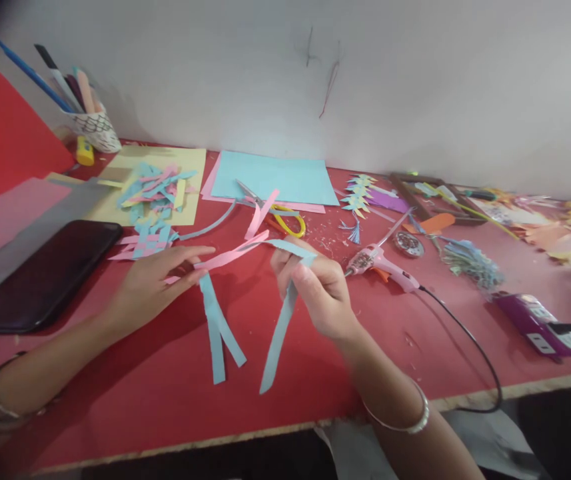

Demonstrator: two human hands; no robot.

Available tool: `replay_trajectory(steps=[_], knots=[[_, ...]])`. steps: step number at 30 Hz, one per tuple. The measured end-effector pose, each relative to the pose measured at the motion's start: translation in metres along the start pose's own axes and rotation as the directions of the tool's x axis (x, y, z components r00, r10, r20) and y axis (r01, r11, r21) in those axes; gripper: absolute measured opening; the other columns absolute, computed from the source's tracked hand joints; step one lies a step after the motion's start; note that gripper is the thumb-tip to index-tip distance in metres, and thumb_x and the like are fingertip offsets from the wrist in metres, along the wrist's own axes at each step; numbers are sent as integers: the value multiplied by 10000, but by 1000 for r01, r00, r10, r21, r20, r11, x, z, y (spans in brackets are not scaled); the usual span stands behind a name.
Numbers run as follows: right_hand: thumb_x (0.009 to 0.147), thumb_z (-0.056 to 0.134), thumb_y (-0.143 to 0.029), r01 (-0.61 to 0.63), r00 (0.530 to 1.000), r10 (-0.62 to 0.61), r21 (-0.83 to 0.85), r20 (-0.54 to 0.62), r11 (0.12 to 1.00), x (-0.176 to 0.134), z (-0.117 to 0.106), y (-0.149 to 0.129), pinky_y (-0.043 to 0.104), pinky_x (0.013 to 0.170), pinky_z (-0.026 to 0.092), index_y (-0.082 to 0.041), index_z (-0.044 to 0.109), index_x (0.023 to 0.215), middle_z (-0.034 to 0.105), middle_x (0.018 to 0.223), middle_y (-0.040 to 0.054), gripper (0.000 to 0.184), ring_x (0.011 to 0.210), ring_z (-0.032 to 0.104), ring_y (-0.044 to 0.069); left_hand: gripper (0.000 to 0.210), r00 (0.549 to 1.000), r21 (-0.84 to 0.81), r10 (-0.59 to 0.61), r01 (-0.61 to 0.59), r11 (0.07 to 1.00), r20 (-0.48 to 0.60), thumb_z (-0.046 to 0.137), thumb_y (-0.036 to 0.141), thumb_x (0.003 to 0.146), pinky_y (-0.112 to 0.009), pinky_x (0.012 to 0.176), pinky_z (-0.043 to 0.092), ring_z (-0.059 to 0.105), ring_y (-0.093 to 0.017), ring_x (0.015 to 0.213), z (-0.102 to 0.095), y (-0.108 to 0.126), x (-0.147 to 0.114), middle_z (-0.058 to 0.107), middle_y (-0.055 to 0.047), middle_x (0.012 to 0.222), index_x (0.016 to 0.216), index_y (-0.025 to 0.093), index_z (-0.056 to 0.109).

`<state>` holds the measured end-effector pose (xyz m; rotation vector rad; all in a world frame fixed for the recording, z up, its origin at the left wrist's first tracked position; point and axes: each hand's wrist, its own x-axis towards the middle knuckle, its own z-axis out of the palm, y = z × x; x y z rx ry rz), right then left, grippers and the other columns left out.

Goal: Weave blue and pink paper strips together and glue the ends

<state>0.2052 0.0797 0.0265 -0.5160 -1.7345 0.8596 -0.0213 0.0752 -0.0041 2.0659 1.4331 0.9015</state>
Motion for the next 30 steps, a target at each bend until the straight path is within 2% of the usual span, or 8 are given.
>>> replay_trajectory(steps=[6,15,24,30], knots=[[866,391,-371,-32,999,32,-29,-5,999,0,-2,-1,296,542,359,-199,502,499,410,491,-5,420,560,431,129,319,1000,3,-3,3,1000,5,438,349,827,-206,653,497,578,-129,760,1,-2,0,625,-26,914,1103,235,551],[863,398,-369,-13,1000,13,-64,5,998,1,-6,6,291,547,369,-198,540,515,457,541,6,413,593,463,131,314,997,64,71,-71,995,-3,417,343,831,-214,645,486,579,-134,738,0,-2,0,635,-32,897,1083,213,554],[862,401,-382,-6,1000,7,-93,10,996,2,-7,7,296,570,385,-210,550,517,476,542,10,413,619,473,138,311,997,60,75,-76,995,10,407,356,831,-225,655,478,585,-137,725,1,-1,0,639,-24,848,1065,210,550],[870,399,-337,3,999,-1,-78,36,997,2,-8,8,285,583,382,-206,572,545,485,589,10,391,640,476,130,292,992,76,122,-123,989,16,411,325,837,-222,677,470,584,-128,708,1,-1,0,640,-19,849,1064,199,544]])
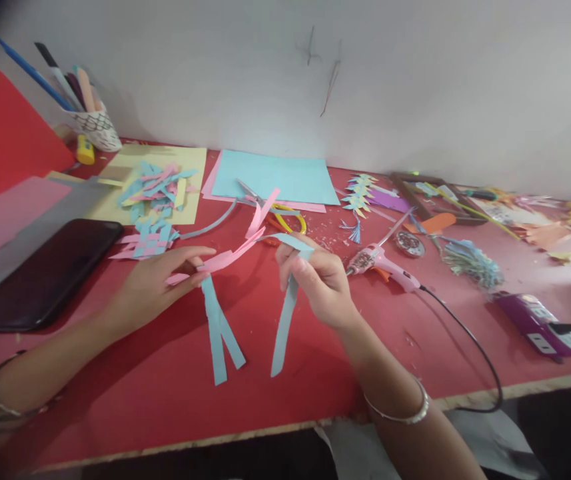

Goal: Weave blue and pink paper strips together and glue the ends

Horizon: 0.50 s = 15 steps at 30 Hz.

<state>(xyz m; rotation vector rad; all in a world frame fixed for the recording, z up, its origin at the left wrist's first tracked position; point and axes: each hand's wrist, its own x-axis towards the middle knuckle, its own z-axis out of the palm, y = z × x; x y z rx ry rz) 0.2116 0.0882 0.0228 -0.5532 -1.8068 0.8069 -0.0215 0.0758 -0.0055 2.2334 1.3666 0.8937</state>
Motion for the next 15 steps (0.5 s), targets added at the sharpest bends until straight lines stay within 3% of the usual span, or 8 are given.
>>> replay_trajectory(steps=[15], knots=[[880,384,-334,-30,998,31,-13,48,999,2,0,4,279,591,361,-192,561,550,484,600,7,400,613,448,117,276,998,33,50,-49,998,-28,417,314,850,-200,634,477,601,-116,682,2,-2,1,652,-15,825,1050,179,550]])
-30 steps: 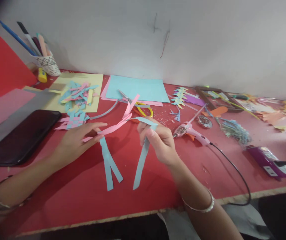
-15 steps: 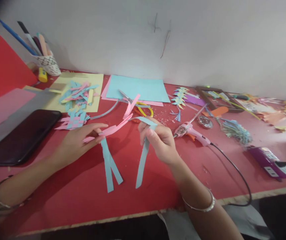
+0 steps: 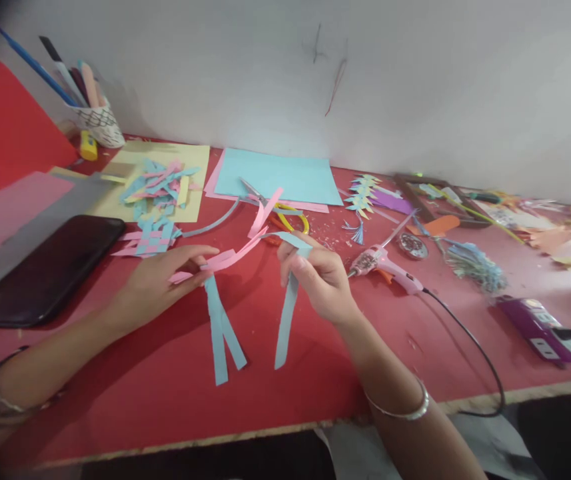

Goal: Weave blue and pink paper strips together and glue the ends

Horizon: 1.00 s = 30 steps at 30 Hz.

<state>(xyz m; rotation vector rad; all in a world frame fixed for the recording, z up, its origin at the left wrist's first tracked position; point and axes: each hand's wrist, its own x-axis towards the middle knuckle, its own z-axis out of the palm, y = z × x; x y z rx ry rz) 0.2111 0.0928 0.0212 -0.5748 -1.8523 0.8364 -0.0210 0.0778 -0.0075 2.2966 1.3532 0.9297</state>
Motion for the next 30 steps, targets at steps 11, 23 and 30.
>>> replay_trajectory(steps=[11,23,30], knots=[[868,408,-336,-51,998,51,6,37,999,-3,0,2,240,511,362,-181,569,551,505,647,8,388,555,454,91,260,999,8,30,-30,1000,-44,427,340,853,-193,610,488,603,-106,669,1,-2,0,645,3,787,1031,195,550],[873,401,-284,-98,979,45,263,198,960,-3,3,-9,242,479,324,-167,533,561,449,498,-16,359,483,415,85,225,937,315,271,-195,929,-220,397,286,884,-188,532,472,636,-115,660,-1,-2,-1,673,-23,786,1032,158,508],[859,424,-301,-92,975,14,345,221,934,-2,1,-19,232,442,313,-166,522,538,428,462,-20,362,466,405,85,177,795,639,578,-350,685,-184,478,138,831,-244,560,469,636,-147,654,-11,1,1,686,-28,752,1005,159,505]])
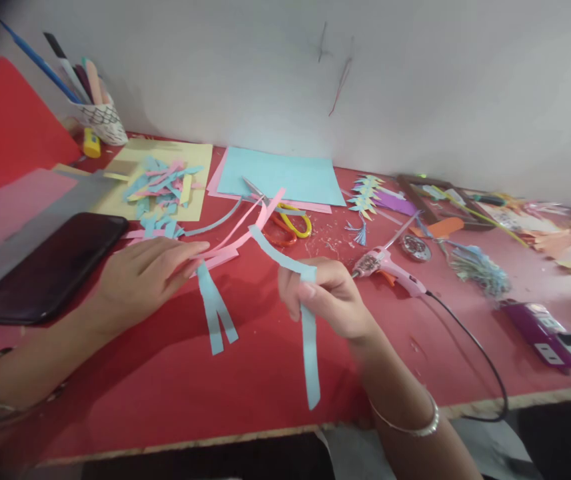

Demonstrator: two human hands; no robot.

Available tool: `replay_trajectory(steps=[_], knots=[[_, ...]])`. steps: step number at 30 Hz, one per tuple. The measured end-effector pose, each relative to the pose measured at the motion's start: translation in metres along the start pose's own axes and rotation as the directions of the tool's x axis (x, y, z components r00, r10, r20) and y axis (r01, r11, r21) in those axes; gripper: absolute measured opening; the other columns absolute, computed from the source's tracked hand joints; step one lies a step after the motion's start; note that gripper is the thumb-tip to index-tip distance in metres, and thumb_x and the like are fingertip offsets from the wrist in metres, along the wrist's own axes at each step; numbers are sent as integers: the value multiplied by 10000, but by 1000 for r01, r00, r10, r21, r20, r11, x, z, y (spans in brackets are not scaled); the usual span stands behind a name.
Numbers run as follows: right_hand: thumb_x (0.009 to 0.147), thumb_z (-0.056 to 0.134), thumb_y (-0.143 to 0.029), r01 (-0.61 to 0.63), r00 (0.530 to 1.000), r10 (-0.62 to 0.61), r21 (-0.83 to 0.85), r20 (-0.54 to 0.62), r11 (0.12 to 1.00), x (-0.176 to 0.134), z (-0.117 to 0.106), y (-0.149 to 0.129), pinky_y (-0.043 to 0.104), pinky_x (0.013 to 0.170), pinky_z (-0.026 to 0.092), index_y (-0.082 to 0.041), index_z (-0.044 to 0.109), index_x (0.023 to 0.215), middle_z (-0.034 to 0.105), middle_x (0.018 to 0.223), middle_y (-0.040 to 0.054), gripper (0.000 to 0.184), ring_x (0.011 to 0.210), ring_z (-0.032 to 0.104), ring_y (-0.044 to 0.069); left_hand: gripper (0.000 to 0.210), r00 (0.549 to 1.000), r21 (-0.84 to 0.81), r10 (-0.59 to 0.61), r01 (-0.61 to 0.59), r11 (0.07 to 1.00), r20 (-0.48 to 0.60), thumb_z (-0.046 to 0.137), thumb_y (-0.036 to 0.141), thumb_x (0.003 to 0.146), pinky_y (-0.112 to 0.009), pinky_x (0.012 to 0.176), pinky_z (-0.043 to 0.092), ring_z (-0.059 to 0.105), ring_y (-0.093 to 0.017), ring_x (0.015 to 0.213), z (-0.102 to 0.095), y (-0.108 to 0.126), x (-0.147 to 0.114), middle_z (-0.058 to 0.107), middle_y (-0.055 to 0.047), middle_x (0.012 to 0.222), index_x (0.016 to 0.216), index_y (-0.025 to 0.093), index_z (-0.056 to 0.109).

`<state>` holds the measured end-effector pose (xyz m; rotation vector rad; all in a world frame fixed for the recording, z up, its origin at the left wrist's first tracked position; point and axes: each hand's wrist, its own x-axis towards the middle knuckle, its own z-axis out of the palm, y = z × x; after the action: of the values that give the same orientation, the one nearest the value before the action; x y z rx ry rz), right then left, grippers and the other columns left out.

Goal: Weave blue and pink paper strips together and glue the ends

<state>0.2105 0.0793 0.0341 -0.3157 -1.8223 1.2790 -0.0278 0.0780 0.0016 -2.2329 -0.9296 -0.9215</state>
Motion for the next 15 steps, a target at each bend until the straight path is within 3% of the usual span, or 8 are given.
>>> replay_trajectory(steps=[11,15], knots=[[852,400,-346,61,997,-62,33,42,998,3,2,-16,261,504,295,-164,430,483,369,428,-45,413,415,341,58,258,995,39,91,-90,995,-33,532,81,782,-267,610,451,605,-147,645,-5,-3,0,665,-18,731,1028,150,498],[853,356,-361,86,994,-90,52,66,995,3,2,-17,264,503,306,-167,384,452,327,420,-45,447,391,309,55,260,996,-17,93,-93,996,-10,511,71,786,-263,602,453,600,-142,632,-4,-1,0,661,-15,719,1031,156,489]])
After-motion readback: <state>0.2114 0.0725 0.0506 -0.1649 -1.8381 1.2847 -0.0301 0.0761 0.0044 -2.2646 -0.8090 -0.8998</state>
